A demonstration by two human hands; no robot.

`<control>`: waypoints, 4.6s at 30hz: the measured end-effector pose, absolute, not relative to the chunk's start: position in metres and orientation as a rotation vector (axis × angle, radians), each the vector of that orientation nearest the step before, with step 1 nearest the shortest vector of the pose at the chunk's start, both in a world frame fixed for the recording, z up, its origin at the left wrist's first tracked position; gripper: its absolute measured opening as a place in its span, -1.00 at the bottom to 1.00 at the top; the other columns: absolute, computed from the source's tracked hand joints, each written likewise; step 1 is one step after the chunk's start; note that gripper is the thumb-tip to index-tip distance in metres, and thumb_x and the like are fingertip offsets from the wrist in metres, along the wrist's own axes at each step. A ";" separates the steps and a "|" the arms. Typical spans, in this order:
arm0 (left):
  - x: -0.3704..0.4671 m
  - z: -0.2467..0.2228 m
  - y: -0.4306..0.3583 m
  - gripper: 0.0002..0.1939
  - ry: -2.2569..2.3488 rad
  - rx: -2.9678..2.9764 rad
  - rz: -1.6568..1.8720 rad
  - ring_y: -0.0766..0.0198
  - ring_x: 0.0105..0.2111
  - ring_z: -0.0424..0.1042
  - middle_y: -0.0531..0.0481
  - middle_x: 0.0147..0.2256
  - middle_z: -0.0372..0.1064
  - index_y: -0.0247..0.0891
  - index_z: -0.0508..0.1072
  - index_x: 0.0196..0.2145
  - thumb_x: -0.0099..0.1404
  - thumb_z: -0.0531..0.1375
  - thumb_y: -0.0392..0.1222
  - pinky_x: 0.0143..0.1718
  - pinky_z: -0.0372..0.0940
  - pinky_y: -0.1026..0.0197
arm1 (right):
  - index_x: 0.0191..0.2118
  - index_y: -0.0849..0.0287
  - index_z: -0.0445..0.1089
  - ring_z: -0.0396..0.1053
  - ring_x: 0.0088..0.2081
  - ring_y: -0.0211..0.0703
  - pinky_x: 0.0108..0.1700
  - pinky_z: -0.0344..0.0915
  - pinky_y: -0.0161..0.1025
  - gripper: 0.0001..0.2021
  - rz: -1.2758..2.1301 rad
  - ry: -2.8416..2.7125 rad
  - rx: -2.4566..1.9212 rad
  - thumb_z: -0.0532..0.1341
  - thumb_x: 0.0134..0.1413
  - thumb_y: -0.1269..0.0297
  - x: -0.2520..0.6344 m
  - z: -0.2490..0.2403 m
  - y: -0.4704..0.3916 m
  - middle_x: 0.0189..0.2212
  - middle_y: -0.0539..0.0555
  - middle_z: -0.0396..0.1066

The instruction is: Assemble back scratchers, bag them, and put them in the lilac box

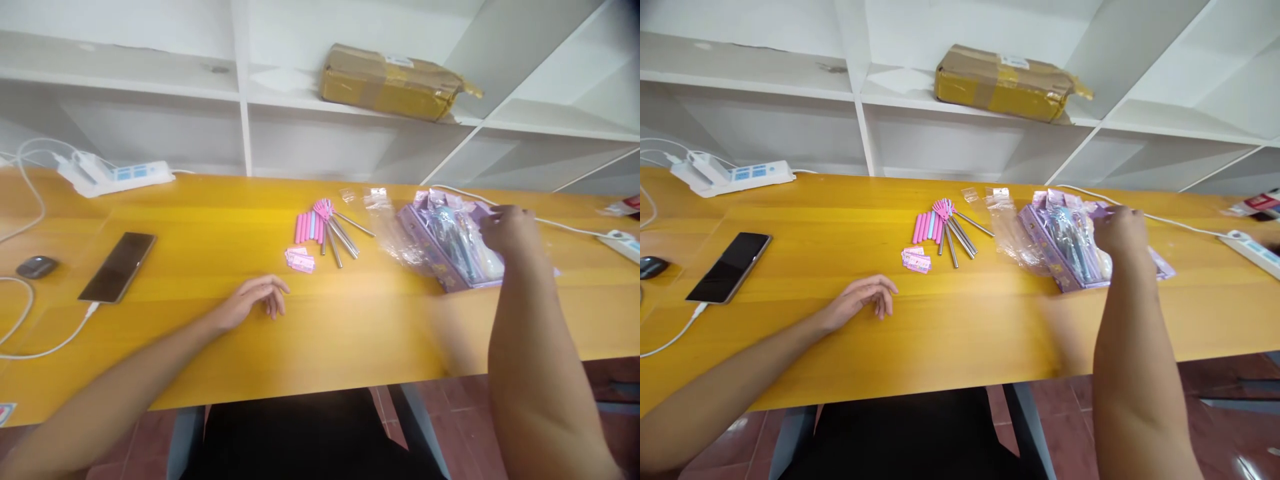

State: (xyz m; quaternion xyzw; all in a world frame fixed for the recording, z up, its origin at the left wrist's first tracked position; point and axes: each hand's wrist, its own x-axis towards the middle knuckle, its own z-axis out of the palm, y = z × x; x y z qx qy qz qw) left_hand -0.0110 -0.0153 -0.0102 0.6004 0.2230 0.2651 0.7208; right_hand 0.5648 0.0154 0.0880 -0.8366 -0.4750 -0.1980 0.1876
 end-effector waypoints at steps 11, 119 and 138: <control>-0.012 -0.005 -0.015 -0.71 0.719 1.438 0.622 0.23 -0.41 0.51 -0.07 -0.36 0.58 -0.28 0.51 -0.10 0.53 0.15 0.00 -0.27 0.36 0.16 | 0.08 0.22 0.49 0.44 -0.13 0.01 -0.16 0.23 -0.20 -0.68 -0.149 -1.959 -2.017 0.17 0.44 0.11 0.353 0.023 0.026 0.02 0.26 0.48; -0.002 0.012 -0.037 -0.69 1.063 2.168 0.396 0.10 -0.06 0.66 -0.07 -0.01 0.65 -0.13 0.46 0.12 0.55 0.13 0.01 0.01 0.50 0.09 | -0.25 0.13 0.36 -0.10 -0.65 -0.32 -0.57 -0.12 -0.29 -0.36 1.248 -0.946 -1.157 0.06 0.28 -0.45 0.281 -0.001 -0.027 -0.65 -0.13 0.03; 0.003 0.013 -0.043 -0.64 0.974 2.289 0.318 0.11 -0.15 0.56 -0.09 -0.11 0.57 -0.16 0.48 0.02 0.63 -0.01 0.06 -0.09 0.40 0.07 | -0.49 0.15 0.32 0.16 -0.53 -0.26 -0.40 -0.04 -0.27 -0.78 0.856 -1.868 -1.709 0.31 0.09 0.25 0.261 0.007 -0.048 -0.57 -0.02 0.34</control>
